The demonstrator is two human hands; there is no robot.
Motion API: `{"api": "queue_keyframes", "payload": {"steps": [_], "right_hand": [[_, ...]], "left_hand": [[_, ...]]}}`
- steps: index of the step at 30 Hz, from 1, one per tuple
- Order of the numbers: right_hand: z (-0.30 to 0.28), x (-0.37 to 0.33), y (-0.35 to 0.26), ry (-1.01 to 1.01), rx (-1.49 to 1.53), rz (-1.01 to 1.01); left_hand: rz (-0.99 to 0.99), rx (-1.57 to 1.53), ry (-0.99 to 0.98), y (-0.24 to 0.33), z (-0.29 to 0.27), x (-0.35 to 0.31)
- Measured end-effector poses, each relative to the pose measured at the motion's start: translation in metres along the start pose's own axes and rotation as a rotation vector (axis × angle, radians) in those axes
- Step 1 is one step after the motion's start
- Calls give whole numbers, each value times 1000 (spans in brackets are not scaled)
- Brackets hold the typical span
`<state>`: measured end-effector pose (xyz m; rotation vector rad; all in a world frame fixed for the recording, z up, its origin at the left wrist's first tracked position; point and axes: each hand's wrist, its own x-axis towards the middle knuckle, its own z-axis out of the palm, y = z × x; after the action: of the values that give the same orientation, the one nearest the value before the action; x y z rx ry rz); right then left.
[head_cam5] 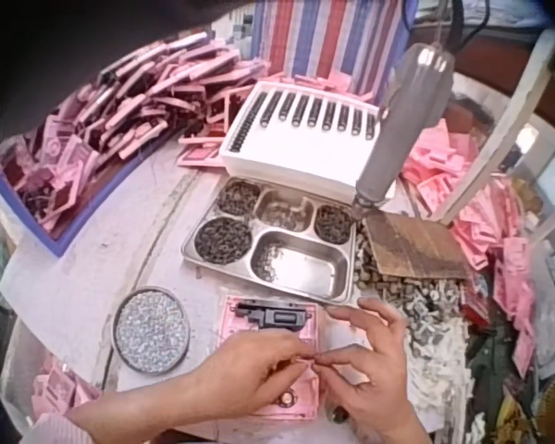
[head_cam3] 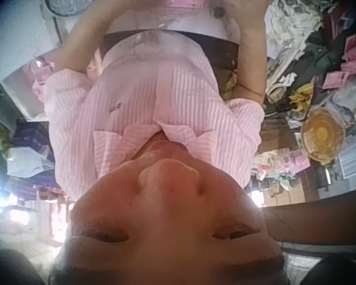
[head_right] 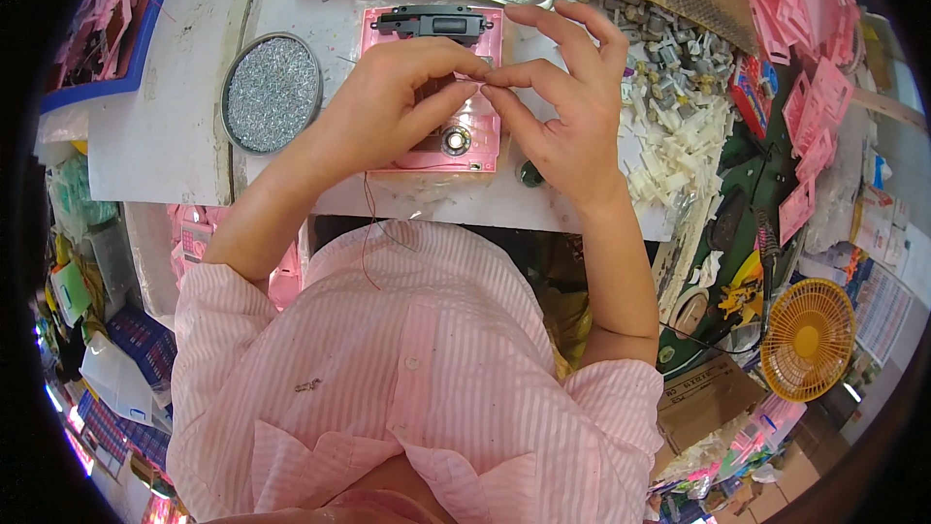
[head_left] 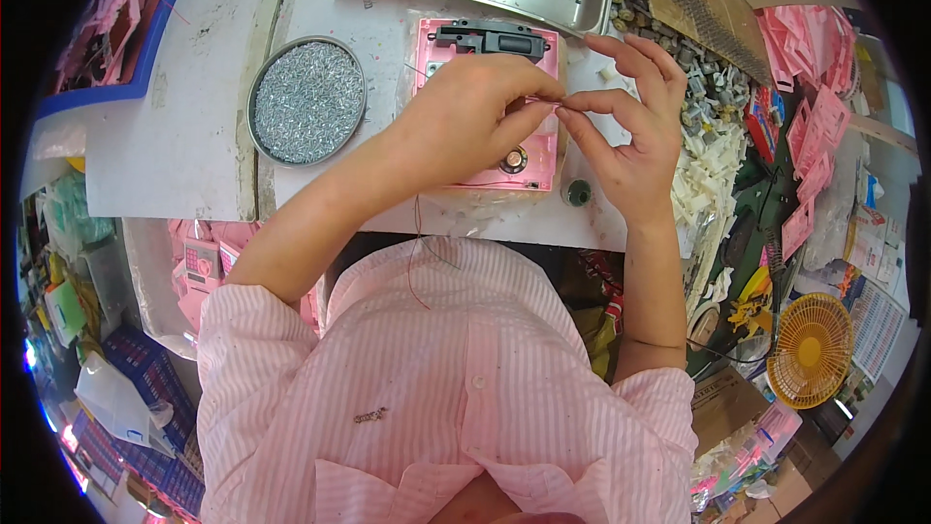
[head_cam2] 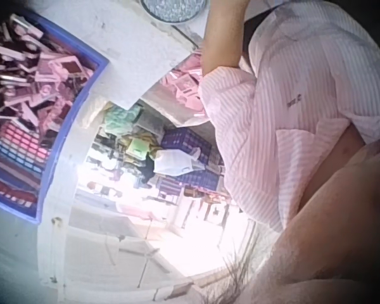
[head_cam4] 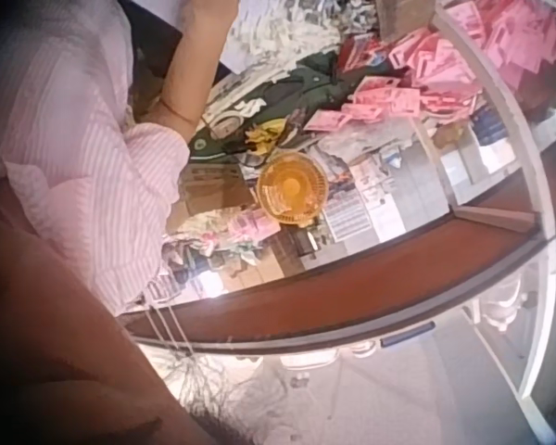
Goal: Assembling motorized toy components by soldering internal wires and fastening plastic housing parts with an electric screwdriver.
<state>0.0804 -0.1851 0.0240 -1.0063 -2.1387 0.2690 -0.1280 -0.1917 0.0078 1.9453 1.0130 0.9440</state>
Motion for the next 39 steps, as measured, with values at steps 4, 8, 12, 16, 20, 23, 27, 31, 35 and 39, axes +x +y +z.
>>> {"api": "queue_keyframes", "payload": {"steps": [4, 8, 12, 16, 20, 23, 27, 31, 35, 39], "right_hand": [[3, -1, 9, -5, 78, 32], [4, -5, 9, -7, 120, 125], [-30, -28, 15, 25, 29, 202], [-90, -103, 42, 231, 207, 565], [-161, -174, 71, 771, 493, 979], [-190, -209, 65, 1014, 654, 1075], [-200, -252, 55, 1141, 777, 1178], [-199, -238, 50, 1286, 430, 1102], [-217, -229, 35, 1375, -58, 1132], [-262, -272, -13, 1539, 303, 748]], "left_hand": [[-98, -103, -186, -6, -12, 14], [-270, -244, -150, -4, -12, 11], [-238, -121, -77, 2, -15, 6], [23, 211, 1, 5, -16, 2], [36, 371, 72, 8, -11, -9], [87, 391, 102, 15, -3, -11], [167, 503, 77, 28, 5, -12], [131, 522, 101, 22, 6, -19], [7, 412, 59, 15, 2, -6], [24, 432, 214, -11, 6, 0]]}}
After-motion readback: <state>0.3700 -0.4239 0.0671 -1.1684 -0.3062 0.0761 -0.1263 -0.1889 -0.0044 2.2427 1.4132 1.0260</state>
